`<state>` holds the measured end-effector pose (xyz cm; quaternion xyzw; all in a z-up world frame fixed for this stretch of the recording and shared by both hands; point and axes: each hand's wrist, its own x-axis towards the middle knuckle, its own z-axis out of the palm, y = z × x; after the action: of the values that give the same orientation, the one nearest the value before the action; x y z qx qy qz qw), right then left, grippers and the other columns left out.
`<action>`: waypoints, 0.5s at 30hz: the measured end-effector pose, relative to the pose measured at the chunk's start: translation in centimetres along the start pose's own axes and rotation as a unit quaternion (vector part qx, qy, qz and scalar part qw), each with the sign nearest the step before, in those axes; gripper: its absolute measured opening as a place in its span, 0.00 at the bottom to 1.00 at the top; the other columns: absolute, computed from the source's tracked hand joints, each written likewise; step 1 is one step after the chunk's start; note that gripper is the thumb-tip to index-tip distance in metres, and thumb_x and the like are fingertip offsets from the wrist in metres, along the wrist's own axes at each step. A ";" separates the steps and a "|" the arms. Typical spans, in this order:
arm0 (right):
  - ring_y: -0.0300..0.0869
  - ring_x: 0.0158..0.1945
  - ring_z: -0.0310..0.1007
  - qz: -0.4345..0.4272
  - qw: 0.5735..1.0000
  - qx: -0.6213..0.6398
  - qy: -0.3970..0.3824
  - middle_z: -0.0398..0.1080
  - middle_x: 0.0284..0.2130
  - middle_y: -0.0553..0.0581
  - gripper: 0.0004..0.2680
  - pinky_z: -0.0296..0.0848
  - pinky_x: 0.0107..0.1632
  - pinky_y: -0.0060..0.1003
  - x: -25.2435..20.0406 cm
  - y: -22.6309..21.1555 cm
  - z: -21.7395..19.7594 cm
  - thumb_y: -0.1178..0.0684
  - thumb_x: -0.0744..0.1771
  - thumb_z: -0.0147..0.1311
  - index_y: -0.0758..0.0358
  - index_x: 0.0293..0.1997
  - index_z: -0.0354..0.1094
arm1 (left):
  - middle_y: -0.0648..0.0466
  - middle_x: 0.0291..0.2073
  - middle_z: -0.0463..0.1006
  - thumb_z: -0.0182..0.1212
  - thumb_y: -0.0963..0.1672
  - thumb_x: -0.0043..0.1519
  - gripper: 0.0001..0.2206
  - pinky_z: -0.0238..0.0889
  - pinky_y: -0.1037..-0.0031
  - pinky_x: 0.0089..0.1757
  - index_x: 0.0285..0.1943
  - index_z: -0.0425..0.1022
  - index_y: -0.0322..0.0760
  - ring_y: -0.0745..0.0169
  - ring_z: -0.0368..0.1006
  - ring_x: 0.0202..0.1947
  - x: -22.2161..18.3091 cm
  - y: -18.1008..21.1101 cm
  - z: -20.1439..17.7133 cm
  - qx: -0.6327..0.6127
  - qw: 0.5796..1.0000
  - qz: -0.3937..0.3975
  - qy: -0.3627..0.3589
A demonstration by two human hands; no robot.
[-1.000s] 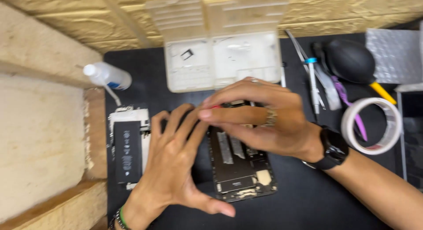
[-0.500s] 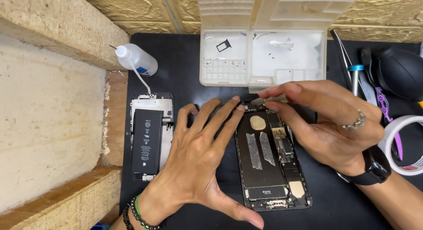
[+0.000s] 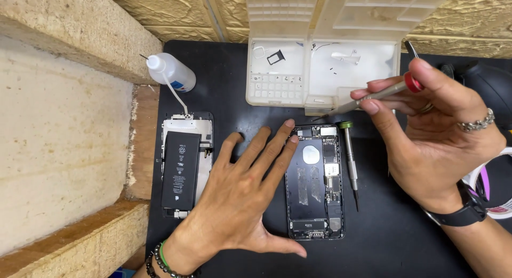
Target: Disassembling a mobile phone by removing screws and manipulating internal components on a repair bench.
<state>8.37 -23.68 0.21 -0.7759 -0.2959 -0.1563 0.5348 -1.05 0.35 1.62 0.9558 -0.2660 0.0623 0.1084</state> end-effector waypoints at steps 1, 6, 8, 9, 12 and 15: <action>0.66 0.56 0.79 0.011 1.000 -0.001 0.023 0.65 0.52 0.75 0.19 0.90 0.61 0.56 -0.2 0.1 0.1 0.78 0.72 0.60 0.81 0.68 0.54 | 0.39 0.73 0.62 0.46 0.75 0.44 0.60 0.57 0.47 0.56 0.71 0.63 0.26 0.38 0.66 0.66 0.2 -0.1 -0.3 -0.035 0.999 -0.002 0.012; 0.66 0.56 0.79 0.026 0.997 0.029 0.063 0.64 0.52 0.74 0.20 0.90 0.61 0.54 -0.4 0.3 0.5 0.80 0.73 0.60 0.77 0.70 0.54 | 0.41 0.67 0.69 0.57 0.62 0.57 0.39 0.61 0.51 0.53 0.63 0.70 0.28 0.40 0.72 0.60 0.8 0.0 0.3 -0.120 0.988 -0.029 0.095; 0.65 0.56 0.79 0.040 0.996 0.039 0.071 0.64 0.51 0.75 0.20 0.89 0.62 0.53 -0.5 0.5 0.5 0.80 0.73 0.59 0.75 0.71 0.54 | 0.42 0.64 0.73 0.61 0.55 0.65 0.27 0.61 0.56 0.51 0.61 0.73 0.28 0.44 0.74 0.58 1.3 -0.1 0.6 -0.119 0.985 -0.031 0.122; 0.65 0.58 0.78 0.038 0.996 0.033 0.067 0.65 0.53 0.75 0.20 0.89 0.63 0.55 -0.6 0.6 0.4 0.80 0.74 0.59 0.76 0.72 0.53 | 0.43 0.63 0.74 0.59 0.50 0.67 0.23 0.62 0.56 0.52 0.62 0.72 0.27 0.44 0.72 0.58 1.5 -0.2 0.8 -0.114 0.984 -0.049 0.125; 0.65 0.60 0.77 0.044 0.996 0.034 0.065 0.65 0.56 0.79 0.21 0.87 0.66 0.57 -1.1 0.9 0.4 0.81 0.74 0.57 0.75 0.74 0.51 | 0.44 0.59 0.75 0.58 0.43 0.69 0.15 0.62 0.57 0.51 0.61 0.73 0.26 0.43 0.70 0.57 1.9 -0.2 1.3 -0.108 0.982 -0.072 0.136; 0.67 0.60 0.76 0.062 0.995 0.045 0.067 0.65 0.56 0.83 0.22 0.86 0.66 0.57 -1.4 1.1 0.5 0.82 0.74 0.55 0.74 0.75 0.49 | 0.45 0.55 0.77 0.59 0.40 0.68 0.11 0.62 0.57 0.49 0.57 0.76 0.26 0.42 0.71 0.54 2.2 -0.2 1.5 -0.107 0.979 -0.074 0.157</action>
<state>7.89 -23.92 -1.56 -0.7556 -0.2178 -0.1612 0.5964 1.06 -0.94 0.51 0.9342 -0.1793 0.1743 0.2544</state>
